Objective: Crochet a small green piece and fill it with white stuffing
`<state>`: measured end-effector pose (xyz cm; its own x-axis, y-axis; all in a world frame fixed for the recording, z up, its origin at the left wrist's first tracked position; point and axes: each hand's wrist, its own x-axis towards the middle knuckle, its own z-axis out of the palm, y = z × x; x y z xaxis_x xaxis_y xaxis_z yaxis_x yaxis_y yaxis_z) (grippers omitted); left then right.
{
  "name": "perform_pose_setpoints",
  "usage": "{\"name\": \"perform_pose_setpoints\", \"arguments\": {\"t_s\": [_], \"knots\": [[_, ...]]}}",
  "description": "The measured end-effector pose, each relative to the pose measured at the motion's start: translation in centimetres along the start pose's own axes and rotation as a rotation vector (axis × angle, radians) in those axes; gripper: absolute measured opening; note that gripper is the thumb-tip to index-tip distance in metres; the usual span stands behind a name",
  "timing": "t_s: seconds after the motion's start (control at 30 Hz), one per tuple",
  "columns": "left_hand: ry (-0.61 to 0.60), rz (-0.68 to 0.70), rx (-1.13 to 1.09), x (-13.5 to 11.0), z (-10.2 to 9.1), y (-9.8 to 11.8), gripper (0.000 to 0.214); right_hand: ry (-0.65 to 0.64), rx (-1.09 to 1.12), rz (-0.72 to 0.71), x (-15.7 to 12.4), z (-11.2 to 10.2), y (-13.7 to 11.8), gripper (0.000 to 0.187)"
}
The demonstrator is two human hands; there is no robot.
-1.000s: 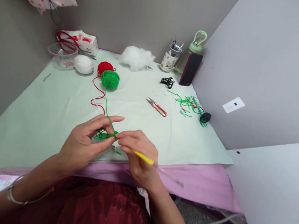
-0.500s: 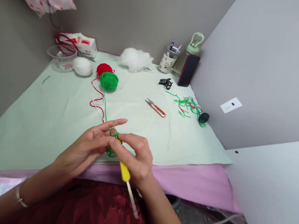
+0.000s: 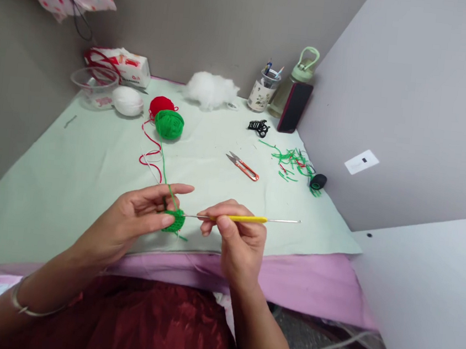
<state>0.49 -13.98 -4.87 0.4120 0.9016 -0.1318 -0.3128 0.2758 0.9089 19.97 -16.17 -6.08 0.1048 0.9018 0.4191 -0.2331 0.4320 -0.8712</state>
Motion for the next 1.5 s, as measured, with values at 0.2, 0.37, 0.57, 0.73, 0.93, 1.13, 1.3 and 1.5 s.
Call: {"name": "perform_pose_setpoints", "arguments": {"t_s": [0.2,0.37,0.57,0.73,0.93,1.13,1.3,1.5], "knots": [[-0.041,0.016,0.082,0.2,0.6,-0.6,0.04,-0.053,-0.334,-0.202,-0.5,0.8,0.8,0.02],[0.068,0.01,-0.073,0.3,1.1,-0.9,0.042,-0.001,-0.439,-0.278,-1.1,1.4,1.7,0.031],[0.004,-0.149,-0.35,0.5,1.4,-0.7,0.044,-0.015,-0.664,-0.487,-1.3,1.5,1.9,0.036],[-0.035,-0.141,-0.382,0.6,0.6,0.0,0.024,0.127,-0.14,-0.075,0.0,1.5,0.8,0.016],[-0.036,-0.038,-0.134,0.4,0.7,-0.3,0.028,0.087,-0.102,-0.028,-0.1,2.0,1.5,0.011],[0.043,0.001,0.054,0.2,1.0,0.3,0.026,0.042,-0.146,0.033,-0.3,1.7,2.1,0.015],[0.081,0.0,0.126,0.2,1.3,0.6,0.044,-0.007,-0.102,0.013,-0.2,1.8,2.4,0.012],[-0.007,0.012,0.275,0.0,0.8,0.6,0.05,0.08,0.048,0.137,0.4,1.8,2.6,0.013]]}}
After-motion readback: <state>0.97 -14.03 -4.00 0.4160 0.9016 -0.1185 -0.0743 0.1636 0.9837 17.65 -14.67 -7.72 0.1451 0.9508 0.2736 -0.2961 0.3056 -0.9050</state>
